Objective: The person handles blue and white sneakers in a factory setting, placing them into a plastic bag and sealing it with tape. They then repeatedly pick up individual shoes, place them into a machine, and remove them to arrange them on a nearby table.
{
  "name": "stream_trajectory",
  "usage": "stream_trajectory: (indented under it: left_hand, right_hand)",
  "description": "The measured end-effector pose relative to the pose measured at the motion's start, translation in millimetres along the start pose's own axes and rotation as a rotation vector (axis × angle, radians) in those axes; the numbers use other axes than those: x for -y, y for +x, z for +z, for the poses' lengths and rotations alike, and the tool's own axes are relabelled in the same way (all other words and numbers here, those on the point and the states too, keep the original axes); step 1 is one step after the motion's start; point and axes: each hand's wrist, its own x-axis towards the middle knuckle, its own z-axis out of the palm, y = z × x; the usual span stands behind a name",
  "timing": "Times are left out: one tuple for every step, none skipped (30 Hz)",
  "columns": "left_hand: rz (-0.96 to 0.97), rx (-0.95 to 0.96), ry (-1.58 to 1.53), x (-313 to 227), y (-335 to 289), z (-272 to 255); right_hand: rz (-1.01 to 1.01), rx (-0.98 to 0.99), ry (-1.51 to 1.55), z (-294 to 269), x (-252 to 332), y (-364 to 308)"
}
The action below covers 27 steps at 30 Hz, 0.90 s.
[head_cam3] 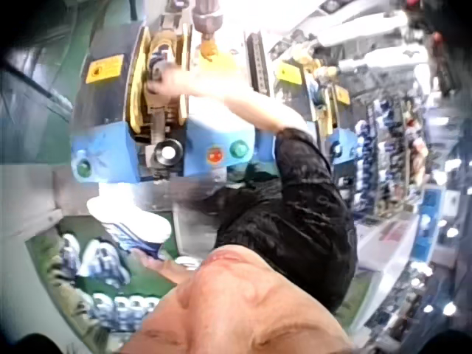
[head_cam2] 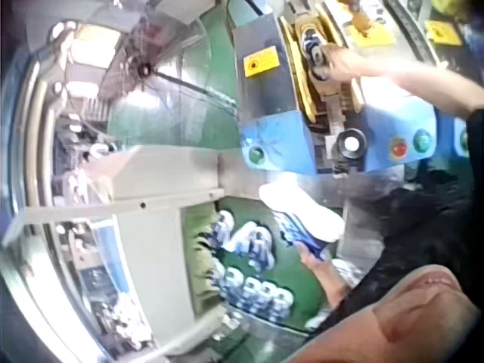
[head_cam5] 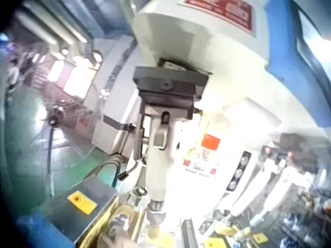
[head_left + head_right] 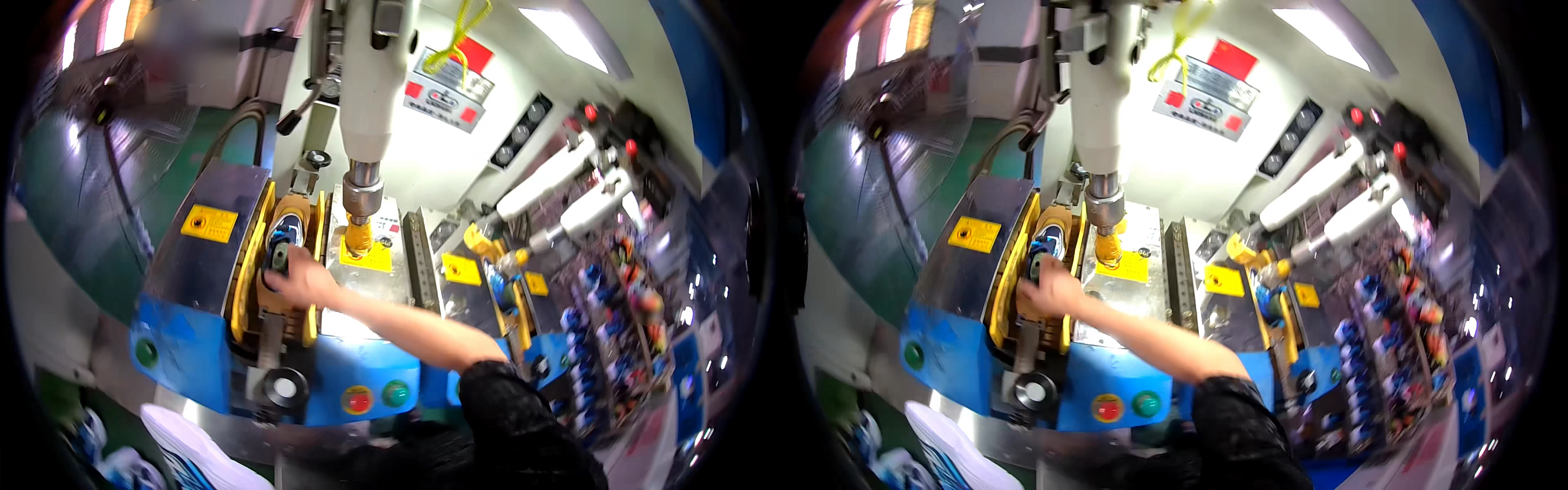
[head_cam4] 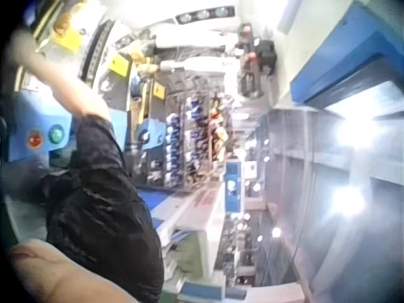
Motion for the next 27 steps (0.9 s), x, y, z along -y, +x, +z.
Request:
stream_trajectory:
  left_hand:
    - [-0.005,-0.058,-0.011,2,-22,-6]
    - [-0.019,-0.102,-0.017,4,-47,-8]
    - [-0.015,-0.15,-0.023,4,-77,-6]
    - [-0.015,-0.163,-0.007,4,-97,-3]
    - [-0.026,-0.153,0.003,13,-114,4]
    - [-0.031,-0.163,0.056,12,-131,28]
    - [0.187,-0.109,0.055,44,-137,-3]
    - [0.316,-0.067,0.238,78,-129,-45]
    - [0.427,-0.044,0.428,95,-134,-71]
    - [0.243,-0.136,0.168,60,-150,-31]
    - [0.056,-0.219,-0.116,29,-167,11]
    - [0.053,-0.039,-0.222,32,-171,8]
    - [0.112,-0.01,-0.099,25,-189,6]
    - [0.097,0.002,-0.148,23,-205,5]
    - [0.072,-0.012,-0.187,27,-224,3]
    - [0.161,-0.025,-0.174,27,-239,0]
    - [0.247,-0.092,-0.138,35,-266,-3]
    - [0.319,-0.171,-0.077,37,-294,-15]
    - [0.281,-0.362,-0.142,47,-313,-46]
    - [0.278,-0.404,-0.199,47,-321,-49]
    - [0.281,-0.468,-0.221,34,-343,-51]
    - [0.288,-0.617,-0.096,21,-337,-38]
    - [0.331,-0.622,0.036,33,-345,-82]
    - [0.412,-0.768,0.204,51,-352,-111]
    - [0.496,-0.882,0.394,64,-355,-135]
    - [0.508,-0.945,0.451,79,-359,-161]
    - [0.512,-1.003,0.506,96,-363,-184]
  right_hand:
    - [-0.346,-0.065,-0.12,-1,12,-44]
    - [-0.549,-0.104,-0.318,-15,29,-93]
    - [-0.579,0.014,-0.369,-40,45,-142]
    - [-0.481,0.121,-0.26,-45,24,-190]
    - [-0.452,0.107,-0.334,-53,-3,-237]
    - [-0.364,0.128,-0.471,-61,-27,-280]
    - [-0.29,0.292,-0.56,-53,-44,-315]
    - [-0.351,0.286,-0.557,-49,-45,-310]
    - [-0.418,0.293,-0.555,-49,-51,-307]
    - [-0.321,0.184,-0.23,-41,-48,-308]
    - [-0.336,0.09,-0.1,-37,-37,-317]
    - [-0.354,-0.004,0.024,-41,-30,-329]
    - [-0.375,-0.088,0.153,-43,-22,-342]
    - [-0.411,-0.097,0.358,-31,-21,-365]
    - [-0.352,-0.011,0.57,-22,-19,-388]
    - [-0.277,0.102,0.672,9,-22,-413]
    - [-0.188,0.275,0.781,34,-31,-443]
    - [-0.222,0.426,0.792,46,-38,-456]
    - [-0.209,0.551,0.775,49,-59,-474]
    - [-0.335,0.528,0.703,46,-60,-471]
    - [-0.323,0.672,0.66,32,-62,-474]
    - [-0.247,0.781,0.619,13,-61,-463]
    - [-0.308,0.802,0.585,11,-67,-459]
    - [-0.162,0.867,0.65,17,-82,-461]
    - [-0.008,0.9,0.722,33,-96,-461]
    - [0.008,0.867,0.742,42,-111,-454]
    - [0.031,0.83,0.754,50,-117,-454]
